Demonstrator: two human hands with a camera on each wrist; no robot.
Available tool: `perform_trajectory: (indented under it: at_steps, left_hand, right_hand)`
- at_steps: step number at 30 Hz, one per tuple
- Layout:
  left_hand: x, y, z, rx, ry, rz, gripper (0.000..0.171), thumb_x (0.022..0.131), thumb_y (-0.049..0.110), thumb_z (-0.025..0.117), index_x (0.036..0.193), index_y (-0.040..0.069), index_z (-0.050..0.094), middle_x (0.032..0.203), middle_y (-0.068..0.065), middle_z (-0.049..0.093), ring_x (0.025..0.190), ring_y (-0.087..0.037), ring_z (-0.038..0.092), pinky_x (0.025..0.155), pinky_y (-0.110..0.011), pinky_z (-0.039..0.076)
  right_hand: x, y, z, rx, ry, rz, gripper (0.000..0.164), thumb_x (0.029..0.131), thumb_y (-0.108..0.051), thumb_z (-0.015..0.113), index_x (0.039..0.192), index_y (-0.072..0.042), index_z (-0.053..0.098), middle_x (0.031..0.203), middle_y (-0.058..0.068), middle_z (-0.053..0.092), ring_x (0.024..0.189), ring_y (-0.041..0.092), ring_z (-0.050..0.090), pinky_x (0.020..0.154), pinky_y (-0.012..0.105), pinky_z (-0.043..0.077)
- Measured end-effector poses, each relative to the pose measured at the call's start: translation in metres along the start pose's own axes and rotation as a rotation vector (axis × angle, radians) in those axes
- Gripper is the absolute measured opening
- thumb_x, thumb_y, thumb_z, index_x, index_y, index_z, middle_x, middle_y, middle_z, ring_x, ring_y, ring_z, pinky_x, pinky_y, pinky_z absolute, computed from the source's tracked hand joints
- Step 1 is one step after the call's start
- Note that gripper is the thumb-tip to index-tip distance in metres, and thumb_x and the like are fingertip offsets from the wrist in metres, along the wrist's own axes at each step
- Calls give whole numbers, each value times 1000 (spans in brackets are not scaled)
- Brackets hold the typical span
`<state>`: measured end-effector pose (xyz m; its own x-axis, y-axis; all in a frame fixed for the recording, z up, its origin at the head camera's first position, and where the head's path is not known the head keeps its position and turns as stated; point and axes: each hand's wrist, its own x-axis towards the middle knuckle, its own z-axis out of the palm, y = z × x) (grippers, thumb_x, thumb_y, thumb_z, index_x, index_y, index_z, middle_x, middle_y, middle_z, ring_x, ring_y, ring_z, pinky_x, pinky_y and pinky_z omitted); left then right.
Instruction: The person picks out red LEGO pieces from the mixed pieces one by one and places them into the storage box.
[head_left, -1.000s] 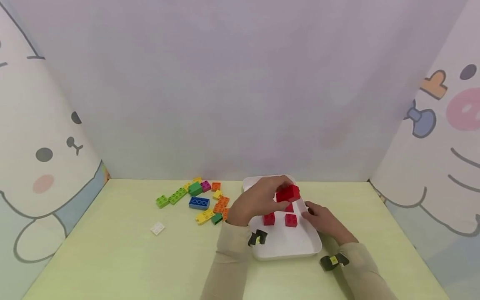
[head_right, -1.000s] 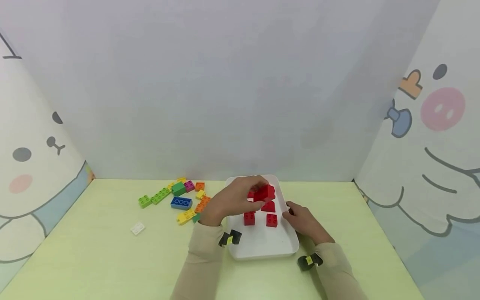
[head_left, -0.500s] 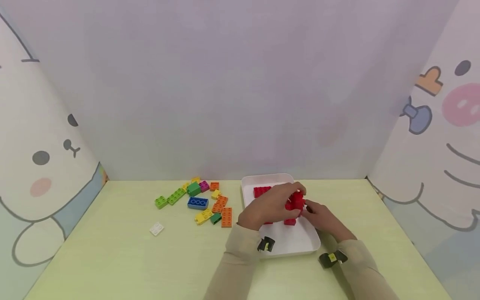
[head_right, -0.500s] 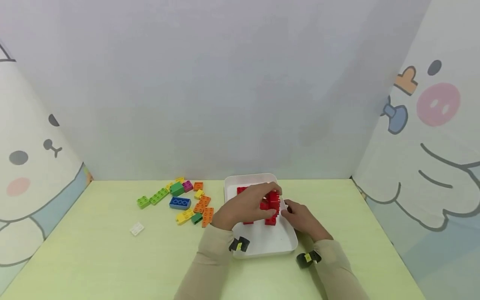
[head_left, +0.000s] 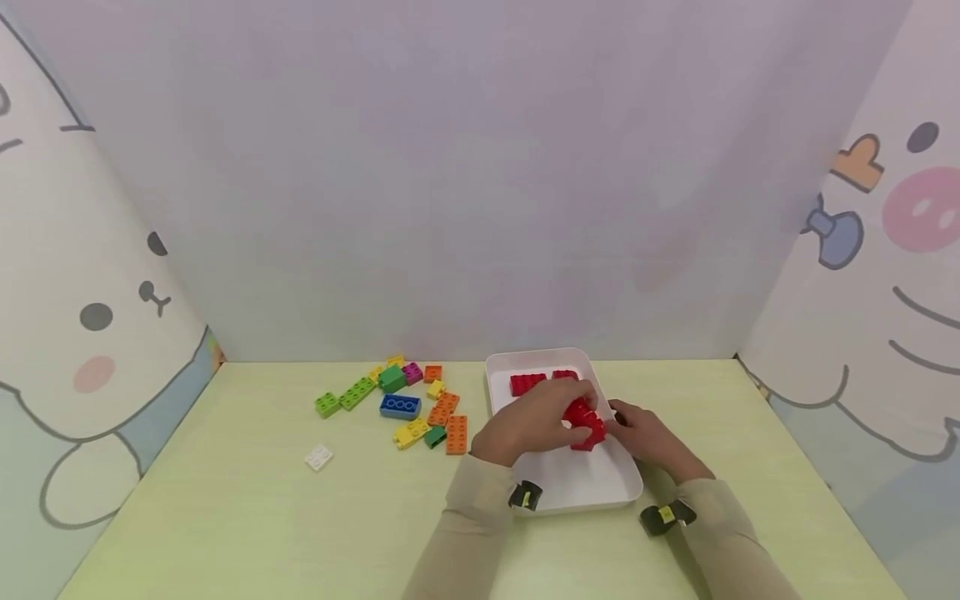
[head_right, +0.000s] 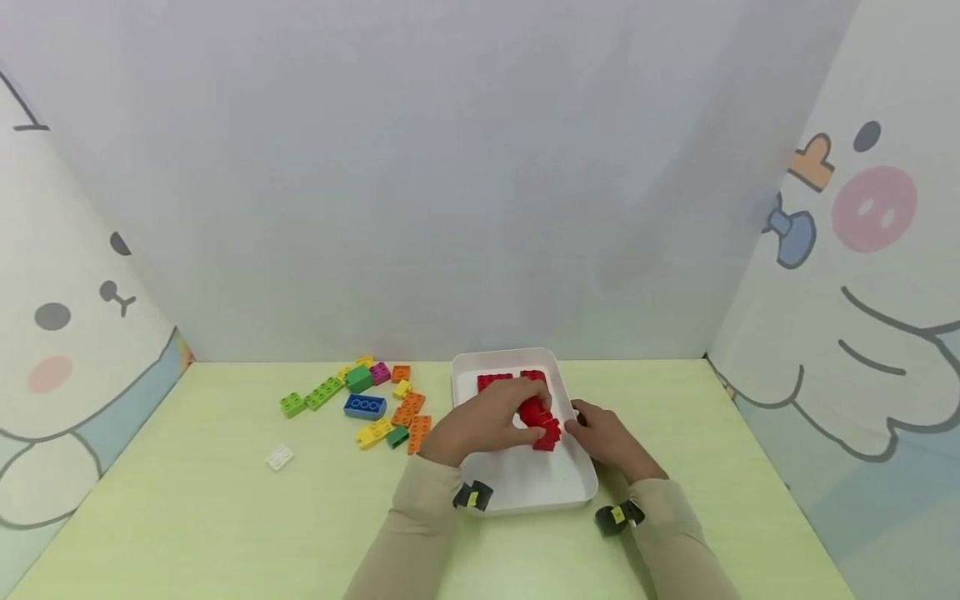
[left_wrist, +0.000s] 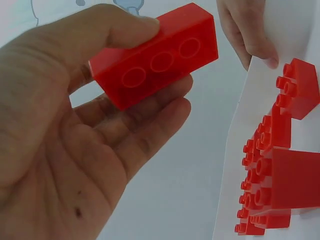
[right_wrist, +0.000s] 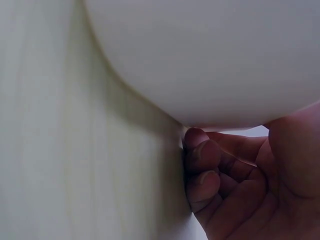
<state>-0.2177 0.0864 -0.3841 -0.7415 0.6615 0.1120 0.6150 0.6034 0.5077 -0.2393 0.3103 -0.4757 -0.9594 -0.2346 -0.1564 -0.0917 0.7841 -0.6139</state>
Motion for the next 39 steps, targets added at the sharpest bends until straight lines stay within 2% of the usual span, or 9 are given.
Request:
perform_trajectory:
  at_steps: [4,11,18,21,28,39]
  left_hand:
    - [-2,-1,3,-14,8,-25,41,74,30,77,102,29,48,95,17,51,89,0,46,67,-11,42]
    - [-12,-4,13,57,-20,-58,33,76,34,75,92,27,48,83,16,50,78,-1,46,63,-12,41]
    - [-22,-11,15,127,-20,-80,31,73,36,77,81,25,50,74,12,49,76,-4,45,62,-13,39]
    - [-23,-12,16,112,-45,-70,29,73,34,78,79,24,51,72,11,50,76,-5,45,62,-13,40]
    - [-23,-11,22,69,-104,-101,30,69,30,80,89,27,59,83,18,53,82,-1,47,66,-10,41]
    - [-23,-7,26,65,-148,-178,28,69,27,81,79,25,54,77,15,53,76,-4,48,59,-12,42]
  right_hand:
    - [1,2,0,6,11,-7,54,95,-35,49,136,-1,39,126,22,52,103,30,54,84,47,48]
    - [1,4,-2,7,14,-48,52,95,-32,50,135,0,40,124,22,52,101,29,55,85,47,47]
    - [0,2,-5,11,24,-37,53,95,-32,51,135,1,40,125,24,51,102,30,54,86,48,47]
    - [0,1,-3,11,16,-38,52,95,-31,51,135,1,40,125,24,51,101,30,54,86,48,47]
    - [0,1,-1,8,9,-7,53,94,-31,51,136,0,39,126,23,50,99,29,54,85,48,47]
    - [0,2,0,16,5,-1,55,94,-32,52,136,1,38,126,23,50,98,27,54,85,47,48]
